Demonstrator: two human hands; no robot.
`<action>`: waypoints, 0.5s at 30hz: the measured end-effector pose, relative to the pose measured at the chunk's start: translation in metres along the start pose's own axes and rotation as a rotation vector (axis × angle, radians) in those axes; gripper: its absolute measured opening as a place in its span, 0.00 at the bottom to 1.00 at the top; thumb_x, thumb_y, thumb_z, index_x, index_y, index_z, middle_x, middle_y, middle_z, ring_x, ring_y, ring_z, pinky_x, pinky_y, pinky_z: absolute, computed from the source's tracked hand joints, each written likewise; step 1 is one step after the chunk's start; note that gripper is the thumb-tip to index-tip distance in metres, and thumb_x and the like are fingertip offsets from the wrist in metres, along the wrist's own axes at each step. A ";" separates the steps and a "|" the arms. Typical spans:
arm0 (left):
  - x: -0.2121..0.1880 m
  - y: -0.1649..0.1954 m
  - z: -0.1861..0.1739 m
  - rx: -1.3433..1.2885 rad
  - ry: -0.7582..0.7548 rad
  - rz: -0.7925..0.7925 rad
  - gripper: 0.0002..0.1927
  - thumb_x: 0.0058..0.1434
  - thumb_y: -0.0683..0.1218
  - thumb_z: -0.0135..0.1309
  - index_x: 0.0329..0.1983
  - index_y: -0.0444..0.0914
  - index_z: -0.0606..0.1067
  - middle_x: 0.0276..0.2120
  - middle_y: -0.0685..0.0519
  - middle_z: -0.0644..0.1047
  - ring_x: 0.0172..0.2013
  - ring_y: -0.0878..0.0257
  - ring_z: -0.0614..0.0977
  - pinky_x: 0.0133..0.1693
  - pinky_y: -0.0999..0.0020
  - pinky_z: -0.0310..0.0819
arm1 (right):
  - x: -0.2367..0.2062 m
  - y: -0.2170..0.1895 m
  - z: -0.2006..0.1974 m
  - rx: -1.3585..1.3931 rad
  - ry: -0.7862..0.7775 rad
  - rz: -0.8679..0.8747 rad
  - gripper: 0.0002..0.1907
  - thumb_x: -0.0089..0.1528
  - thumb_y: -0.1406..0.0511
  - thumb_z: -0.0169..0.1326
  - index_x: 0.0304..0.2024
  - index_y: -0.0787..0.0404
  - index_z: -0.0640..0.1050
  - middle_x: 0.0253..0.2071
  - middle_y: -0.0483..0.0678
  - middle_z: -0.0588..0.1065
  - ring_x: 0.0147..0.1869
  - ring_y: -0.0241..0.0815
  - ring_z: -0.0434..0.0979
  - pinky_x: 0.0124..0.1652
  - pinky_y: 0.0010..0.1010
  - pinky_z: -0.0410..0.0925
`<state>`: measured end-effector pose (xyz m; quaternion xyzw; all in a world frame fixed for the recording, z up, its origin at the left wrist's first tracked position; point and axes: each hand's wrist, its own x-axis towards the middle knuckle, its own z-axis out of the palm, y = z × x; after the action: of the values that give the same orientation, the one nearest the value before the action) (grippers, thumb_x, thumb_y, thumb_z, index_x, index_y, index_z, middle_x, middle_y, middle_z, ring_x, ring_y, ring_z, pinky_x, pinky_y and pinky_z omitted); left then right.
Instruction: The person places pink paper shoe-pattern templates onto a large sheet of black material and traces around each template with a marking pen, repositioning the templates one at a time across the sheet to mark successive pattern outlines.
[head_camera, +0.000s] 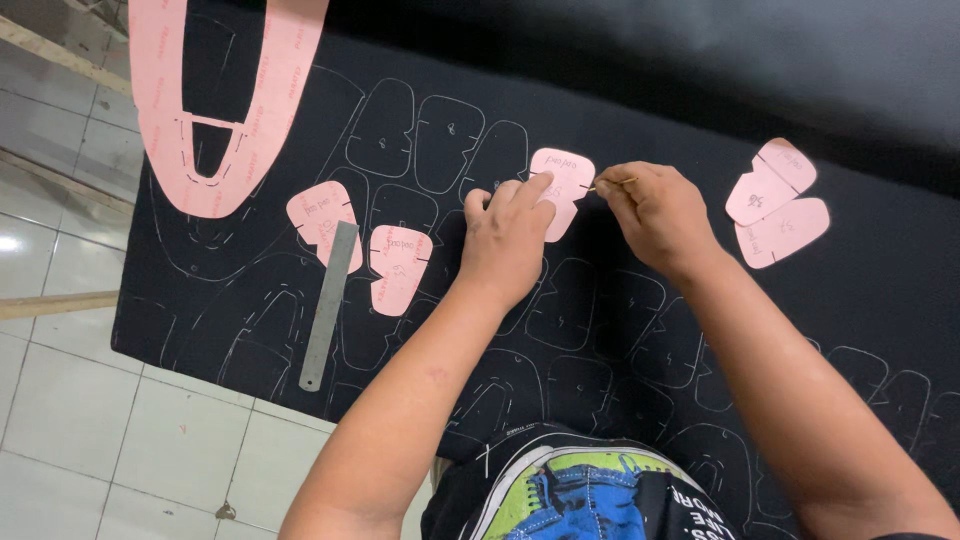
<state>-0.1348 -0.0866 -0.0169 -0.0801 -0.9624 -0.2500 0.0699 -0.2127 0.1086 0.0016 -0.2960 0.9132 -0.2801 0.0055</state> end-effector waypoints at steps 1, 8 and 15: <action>0.000 0.000 0.000 -0.002 0.001 0.000 0.09 0.57 0.37 0.51 0.39 0.40 0.78 0.63 0.53 0.73 0.56 0.57 0.74 0.58 0.45 0.59 | -0.001 0.001 0.000 0.004 0.000 -0.014 0.06 0.68 0.66 0.56 0.44 0.62 0.81 0.43 0.50 0.81 0.49 0.53 0.80 0.48 0.40 0.72; 0.003 0.000 0.000 -0.008 -0.023 -0.029 0.08 0.57 0.37 0.51 0.37 0.41 0.78 0.63 0.55 0.73 0.57 0.57 0.74 0.59 0.46 0.58 | -0.008 -0.002 0.003 0.011 -0.004 -0.065 0.06 0.68 0.65 0.57 0.43 0.62 0.80 0.40 0.50 0.81 0.47 0.53 0.80 0.47 0.41 0.71; 0.003 -0.003 -0.002 -0.053 0.016 -0.020 0.07 0.57 0.37 0.52 0.34 0.41 0.79 0.61 0.55 0.75 0.56 0.58 0.75 0.57 0.48 0.57 | -0.007 -0.005 0.010 0.061 -0.011 -0.096 0.06 0.68 0.66 0.57 0.44 0.62 0.80 0.40 0.50 0.80 0.47 0.52 0.80 0.48 0.40 0.72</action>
<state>-0.1377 -0.0898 -0.0166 -0.0702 -0.9556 -0.2766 0.0731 -0.2029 0.1036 -0.0055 -0.3405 0.8890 -0.3061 0.0060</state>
